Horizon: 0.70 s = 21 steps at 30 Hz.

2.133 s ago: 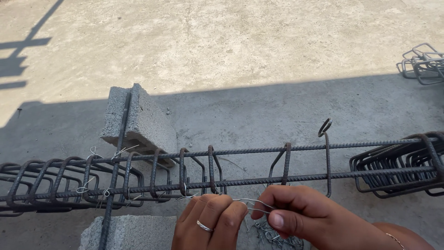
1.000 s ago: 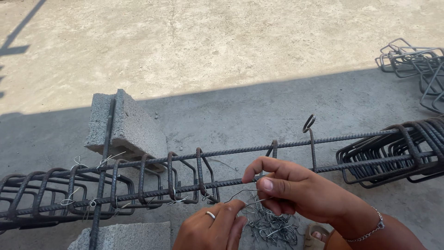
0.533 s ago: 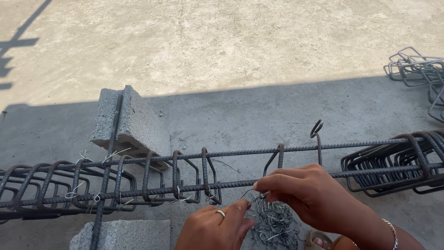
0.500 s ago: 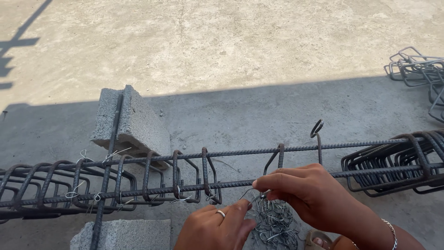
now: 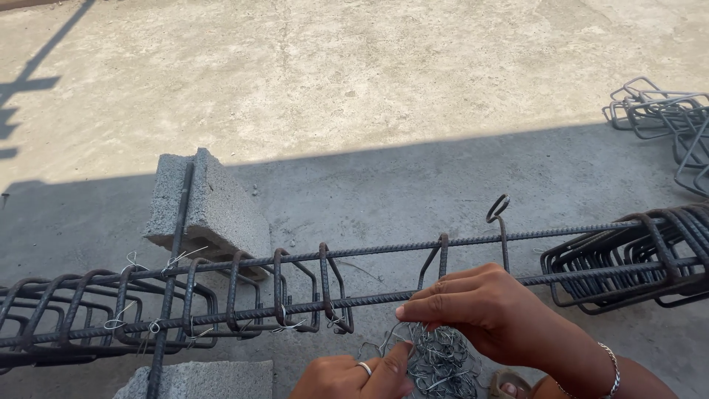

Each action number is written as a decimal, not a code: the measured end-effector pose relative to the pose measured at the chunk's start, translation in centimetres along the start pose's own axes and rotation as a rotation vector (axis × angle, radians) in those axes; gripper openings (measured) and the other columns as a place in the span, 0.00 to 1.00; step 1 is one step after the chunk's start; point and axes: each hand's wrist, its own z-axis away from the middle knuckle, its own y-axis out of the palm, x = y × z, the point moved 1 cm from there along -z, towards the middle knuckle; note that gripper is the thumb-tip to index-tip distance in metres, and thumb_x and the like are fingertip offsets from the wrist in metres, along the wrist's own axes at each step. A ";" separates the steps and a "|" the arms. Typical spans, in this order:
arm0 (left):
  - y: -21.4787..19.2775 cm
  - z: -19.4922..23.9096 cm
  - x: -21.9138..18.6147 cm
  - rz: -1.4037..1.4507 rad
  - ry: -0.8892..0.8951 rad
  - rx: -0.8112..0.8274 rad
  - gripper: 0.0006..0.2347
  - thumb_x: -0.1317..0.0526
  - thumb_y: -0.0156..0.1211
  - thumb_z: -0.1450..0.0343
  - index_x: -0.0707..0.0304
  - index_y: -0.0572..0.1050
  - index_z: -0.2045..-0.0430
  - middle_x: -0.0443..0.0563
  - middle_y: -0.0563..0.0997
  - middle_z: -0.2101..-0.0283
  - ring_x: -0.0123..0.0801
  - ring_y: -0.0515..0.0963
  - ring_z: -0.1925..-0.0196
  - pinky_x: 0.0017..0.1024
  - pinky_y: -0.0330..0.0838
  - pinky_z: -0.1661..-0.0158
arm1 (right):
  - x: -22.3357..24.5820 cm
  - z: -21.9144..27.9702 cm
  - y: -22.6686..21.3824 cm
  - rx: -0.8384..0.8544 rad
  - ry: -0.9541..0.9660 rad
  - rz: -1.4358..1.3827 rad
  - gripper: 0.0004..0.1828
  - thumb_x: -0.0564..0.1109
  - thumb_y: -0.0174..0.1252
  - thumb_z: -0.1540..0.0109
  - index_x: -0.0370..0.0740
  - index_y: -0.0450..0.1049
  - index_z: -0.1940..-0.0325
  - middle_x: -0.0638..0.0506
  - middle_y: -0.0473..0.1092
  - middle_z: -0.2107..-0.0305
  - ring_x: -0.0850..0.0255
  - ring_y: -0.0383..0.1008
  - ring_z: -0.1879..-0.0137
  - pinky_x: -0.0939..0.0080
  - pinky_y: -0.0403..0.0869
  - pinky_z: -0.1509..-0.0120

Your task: Tying steel rebar stirrups to longitudinal bars using wire ties and a manual twisting hook

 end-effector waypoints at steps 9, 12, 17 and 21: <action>-2.1 -0.8 -0.6 -0.234 -0.152 -0.117 0.07 0.62 0.70 0.32 0.56 0.85 0.62 0.45 0.72 0.88 0.20 0.63 0.93 0.25 0.58 0.91 | -0.2 -0.3 -1.8 0.168 0.365 -0.216 0.24 0.47 0.67 0.43 0.47 0.77 0.43 0.55 0.82 0.53 0.62 0.87 0.57 0.61 0.83 0.61; -3.0 -1.0 -0.3 -0.291 -0.181 -0.131 0.05 0.62 0.70 0.33 0.52 0.86 0.66 0.43 0.70 0.89 0.21 0.59 0.93 0.26 0.55 0.90 | 0.0 0.1 -2.1 0.195 0.297 -0.486 0.11 0.42 0.65 0.41 0.36 0.80 0.55 0.50 0.83 0.68 0.61 0.83 0.65 0.60 0.81 0.61; -3.6 -1.3 -0.5 -0.260 -0.192 -0.140 0.05 0.64 0.70 0.35 0.53 0.86 0.68 0.44 0.74 0.87 0.23 0.59 0.92 0.27 0.55 0.88 | -1.5 1.3 -1.1 0.149 0.439 -0.705 0.03 0.31 0.62 0.40 0.31 0.82 0.65 0.46 0.81 0.74 0.61 0.76 0.70 0.59 0.78 0.65; -3.5 -1.4 -0.5 -0.248 -0.179 -0.172 0.07 0.63 0.72 0.36 0.54 0.86 0.66 0.46 0.78 0.83 0.23 0.62 0.91 0.26 0.58 0.86 | -1.6 1.6 0.0 0.166 0.611 -1.010 0.17 0.33 0.65 0.40 0.27 0.78 0.47 0.42 0.78 0.70 0.57 0.77 0.64 0.57 0.76 0.58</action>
